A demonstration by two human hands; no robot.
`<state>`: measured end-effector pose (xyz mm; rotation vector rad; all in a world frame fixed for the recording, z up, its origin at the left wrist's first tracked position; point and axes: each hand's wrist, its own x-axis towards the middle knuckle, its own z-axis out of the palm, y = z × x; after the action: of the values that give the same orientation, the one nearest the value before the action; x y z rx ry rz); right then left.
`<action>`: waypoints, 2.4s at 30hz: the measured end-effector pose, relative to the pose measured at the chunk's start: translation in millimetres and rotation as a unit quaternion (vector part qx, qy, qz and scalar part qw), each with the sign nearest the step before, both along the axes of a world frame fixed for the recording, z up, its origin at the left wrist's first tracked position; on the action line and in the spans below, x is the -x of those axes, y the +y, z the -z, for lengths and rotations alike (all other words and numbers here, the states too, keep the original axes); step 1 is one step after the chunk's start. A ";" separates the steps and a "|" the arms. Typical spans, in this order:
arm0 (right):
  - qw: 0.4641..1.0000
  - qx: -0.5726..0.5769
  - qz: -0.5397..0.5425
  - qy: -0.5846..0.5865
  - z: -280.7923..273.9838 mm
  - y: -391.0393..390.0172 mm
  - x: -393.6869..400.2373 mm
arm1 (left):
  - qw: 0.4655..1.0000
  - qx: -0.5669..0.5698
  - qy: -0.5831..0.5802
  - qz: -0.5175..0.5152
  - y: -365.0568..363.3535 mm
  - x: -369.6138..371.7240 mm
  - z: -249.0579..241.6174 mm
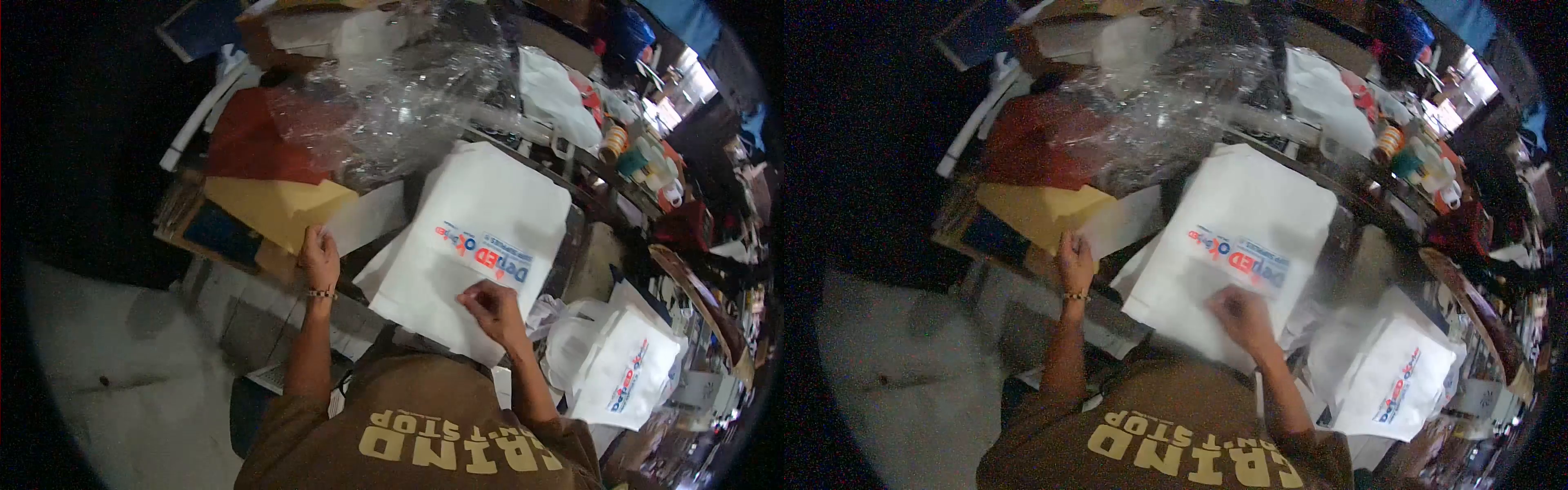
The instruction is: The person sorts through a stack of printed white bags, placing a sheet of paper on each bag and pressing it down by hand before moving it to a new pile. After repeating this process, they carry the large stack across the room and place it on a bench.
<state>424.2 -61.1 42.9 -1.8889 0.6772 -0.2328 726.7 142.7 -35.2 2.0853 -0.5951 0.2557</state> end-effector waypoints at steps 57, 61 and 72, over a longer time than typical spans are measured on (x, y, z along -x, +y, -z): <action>0.630 -0.026 0.752 -0.189 90.7 25.6 430.8 | 0.601 -0.439 -0.129 0.655 -458.3 496.1 -88.2; 0.608 -0.185 0.729 -0.253 84.9 16.8 455.5 | 0.550 -0.493 -0.040 0.673 -462.1 486.3 -97.0; 0.620 -0.116 0.731 -0.259 97.8 6.9 467.2 | 0.596 -0.402 0.094 0.689 -420.9 457.2 -64.4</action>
<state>-43.0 -54.2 -55.0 -0.4904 1.5728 -1.5552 269.6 -278.2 29.1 1.6473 -2.2421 -1.3346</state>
